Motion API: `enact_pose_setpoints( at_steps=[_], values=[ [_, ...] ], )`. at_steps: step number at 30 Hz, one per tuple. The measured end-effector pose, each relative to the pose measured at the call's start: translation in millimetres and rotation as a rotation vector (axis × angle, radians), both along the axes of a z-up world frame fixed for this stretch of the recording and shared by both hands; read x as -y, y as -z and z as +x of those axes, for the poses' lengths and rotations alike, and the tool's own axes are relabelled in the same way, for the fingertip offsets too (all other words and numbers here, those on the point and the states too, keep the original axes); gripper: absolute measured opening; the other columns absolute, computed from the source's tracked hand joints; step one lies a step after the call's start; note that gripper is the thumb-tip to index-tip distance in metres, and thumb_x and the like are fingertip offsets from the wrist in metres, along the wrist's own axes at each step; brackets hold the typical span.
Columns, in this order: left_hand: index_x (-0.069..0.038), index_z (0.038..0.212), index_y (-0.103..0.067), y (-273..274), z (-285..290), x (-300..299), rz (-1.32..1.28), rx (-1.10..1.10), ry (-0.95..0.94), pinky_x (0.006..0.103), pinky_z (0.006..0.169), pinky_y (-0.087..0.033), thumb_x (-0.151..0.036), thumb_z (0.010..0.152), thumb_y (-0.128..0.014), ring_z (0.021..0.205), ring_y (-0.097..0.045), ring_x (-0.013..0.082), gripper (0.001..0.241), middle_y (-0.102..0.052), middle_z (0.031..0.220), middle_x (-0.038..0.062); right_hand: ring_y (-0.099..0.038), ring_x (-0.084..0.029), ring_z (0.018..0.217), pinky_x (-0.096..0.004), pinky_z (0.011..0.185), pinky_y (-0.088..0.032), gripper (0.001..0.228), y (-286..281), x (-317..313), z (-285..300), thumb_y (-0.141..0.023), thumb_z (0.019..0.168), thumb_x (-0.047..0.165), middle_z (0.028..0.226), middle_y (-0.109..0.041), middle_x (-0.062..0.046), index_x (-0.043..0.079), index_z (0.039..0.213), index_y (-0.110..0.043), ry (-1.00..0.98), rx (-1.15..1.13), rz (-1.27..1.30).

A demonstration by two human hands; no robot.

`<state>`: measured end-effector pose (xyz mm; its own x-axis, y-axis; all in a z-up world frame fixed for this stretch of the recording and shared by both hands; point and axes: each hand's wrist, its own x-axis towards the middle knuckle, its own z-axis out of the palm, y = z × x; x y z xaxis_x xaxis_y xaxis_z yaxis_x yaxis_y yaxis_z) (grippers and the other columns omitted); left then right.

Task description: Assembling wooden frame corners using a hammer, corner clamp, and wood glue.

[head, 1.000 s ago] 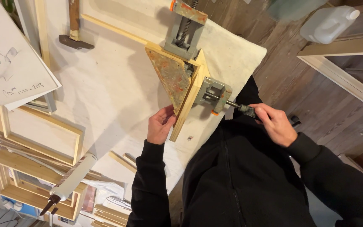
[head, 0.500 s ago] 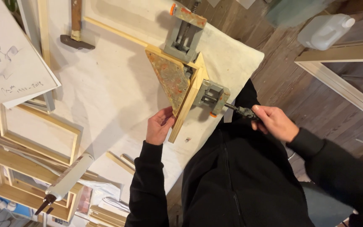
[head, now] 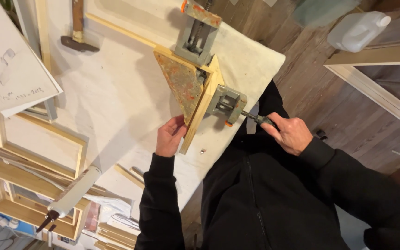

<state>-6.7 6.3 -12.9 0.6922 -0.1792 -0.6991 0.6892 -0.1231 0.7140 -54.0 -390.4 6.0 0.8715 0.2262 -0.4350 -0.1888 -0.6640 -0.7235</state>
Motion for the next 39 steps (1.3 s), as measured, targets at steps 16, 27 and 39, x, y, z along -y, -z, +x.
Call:
enact_pose_setpoints(
  at_steps=[16,27,39],
  values=[
    [-0.004,0.118,-0.068,-98.5,-41.0,81.6,0.692,0.524,-0.490,0.0292,0.079,-0.056,-0.009,0.097,-0.072,0.090,-0.068,0.0147,0.023,-0.074,0.109,0.008,-0.071,-0.021,0.093,-0.033,0.074,-0.058,0.034,-95.0,-30.5,157.2,-0.068,0.096,0.010,0.113,-0.073,-0.011,0.003,0.128,-0.064,-0.095,0.049,0.271],
    [-0.007,0.125,-0.068,-50.0,-141.8,171.8,1.102,0.243,-0.825,0.0344,0.076,-0.056,-0.009,0.086,-0.075,0.088,-0.068,0.0227,0.040,-0.064,0.116,0.011,-0.071,-0.014,0.085,-0.028,0.077,-0.059,0.028,-79.1,-11.6,212.4,-0.073,0.094,0.008,0.106,-0.075,-0.006,0.004,0.121,-0.069,-0.779,-0.013,0.317],
    [-0.014,0.110,-0.074,-43.9,-146.8,120.0,1.151,0.444,-0.398,0.0396,0.079,-0.055,-0.010,0.091,-0.072,0.092,-0.069,0.0264,0.019,-0.067,0.102,0.004,-0.071,-0.024,0.084,-0.034,0.076,-0.057,0.019,-118.5,-96.0,152.0,-0.076,0.091,0.014,0.097,-0.073,-0.007,0.010,0.109,-0.073,-1.194,0.081,0.345]
  ],
)
